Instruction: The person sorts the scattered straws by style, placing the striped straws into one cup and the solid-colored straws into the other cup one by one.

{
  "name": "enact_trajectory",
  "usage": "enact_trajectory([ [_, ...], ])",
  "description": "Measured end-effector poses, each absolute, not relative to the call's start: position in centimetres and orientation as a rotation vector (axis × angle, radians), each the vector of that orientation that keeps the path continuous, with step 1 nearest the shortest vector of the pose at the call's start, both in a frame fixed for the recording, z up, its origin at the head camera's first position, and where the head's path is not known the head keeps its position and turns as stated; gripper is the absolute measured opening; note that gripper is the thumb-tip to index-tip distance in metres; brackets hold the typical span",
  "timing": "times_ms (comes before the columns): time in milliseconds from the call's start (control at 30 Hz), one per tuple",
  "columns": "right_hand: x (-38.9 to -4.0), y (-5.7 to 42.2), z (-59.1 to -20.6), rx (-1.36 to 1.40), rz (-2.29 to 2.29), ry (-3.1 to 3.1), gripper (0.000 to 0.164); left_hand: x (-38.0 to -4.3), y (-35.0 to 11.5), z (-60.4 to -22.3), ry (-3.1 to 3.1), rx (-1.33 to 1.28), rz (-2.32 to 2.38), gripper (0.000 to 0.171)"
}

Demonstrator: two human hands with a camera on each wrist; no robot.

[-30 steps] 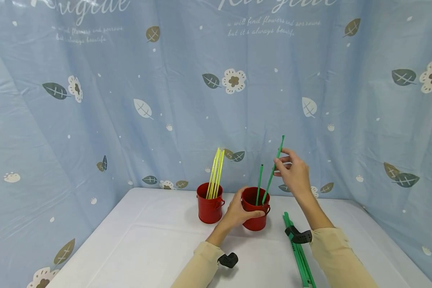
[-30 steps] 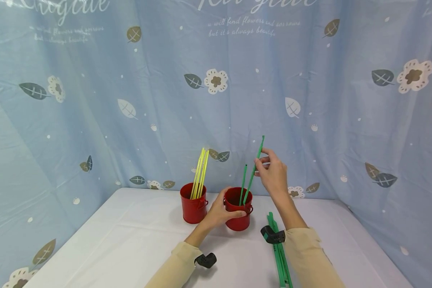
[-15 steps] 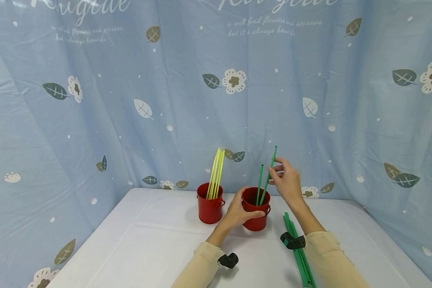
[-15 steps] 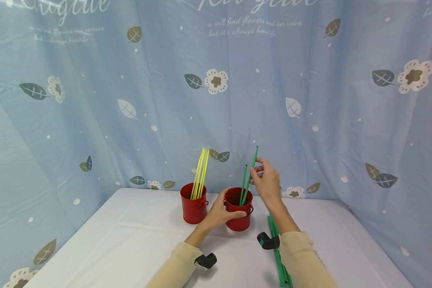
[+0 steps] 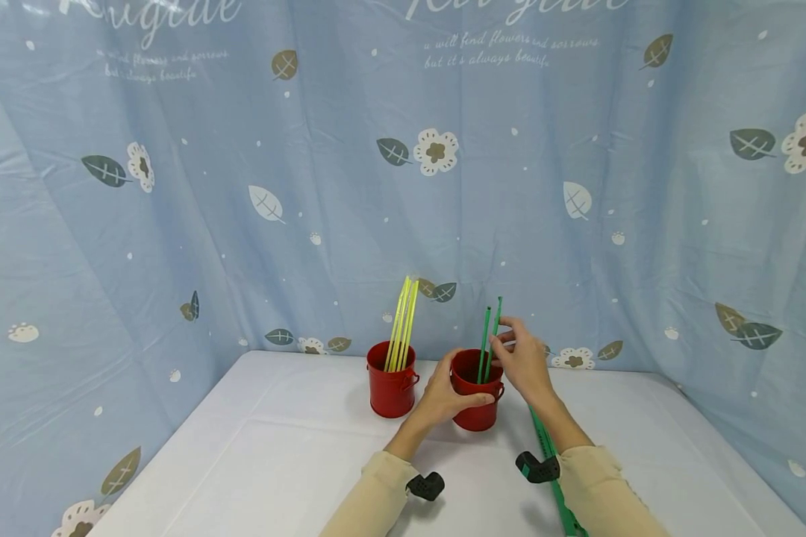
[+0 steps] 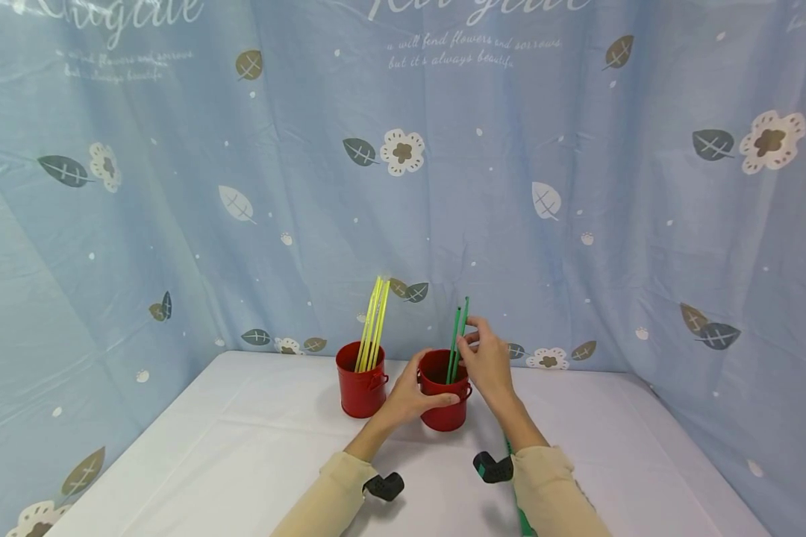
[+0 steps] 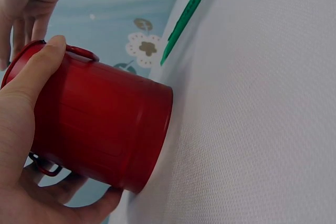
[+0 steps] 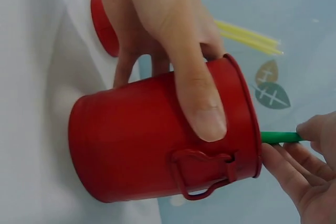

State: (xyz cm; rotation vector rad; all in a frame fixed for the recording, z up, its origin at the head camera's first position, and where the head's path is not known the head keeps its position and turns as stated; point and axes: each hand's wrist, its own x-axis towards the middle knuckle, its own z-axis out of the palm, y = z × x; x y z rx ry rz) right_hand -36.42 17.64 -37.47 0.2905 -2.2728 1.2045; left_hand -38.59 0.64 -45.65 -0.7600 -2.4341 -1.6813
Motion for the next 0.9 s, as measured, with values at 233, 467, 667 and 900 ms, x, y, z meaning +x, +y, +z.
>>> enact_trajectory([
  [233, -36.3, 17.26, -38.12, 0.268, 1.156, -2.316, 0.042, -38.33, 0.51, -45.59, -2.426, -0.756, -1.689, 0.095],
  [467, -36.21, 16.94, -38.34, 0.255, 1.164, -2.334, 0.042, -38.3, 0.46, -45.7, -2.426, -0.771, -1.685, 0.098],
  [667, -36.17, 16.93, -38.0, 0.248, 1.155, -2.336, 0.042, -38.4, 0.48, -45.63, -2.43, -0.764, -1.698, 0.096],
  [900, -35.97, 17.12, -37.63, 0.243, 1.143, -2.333, 0.043, -38.53, 0.52, -45.62, -2.424, -0.776, -1.704, 0.097],
])
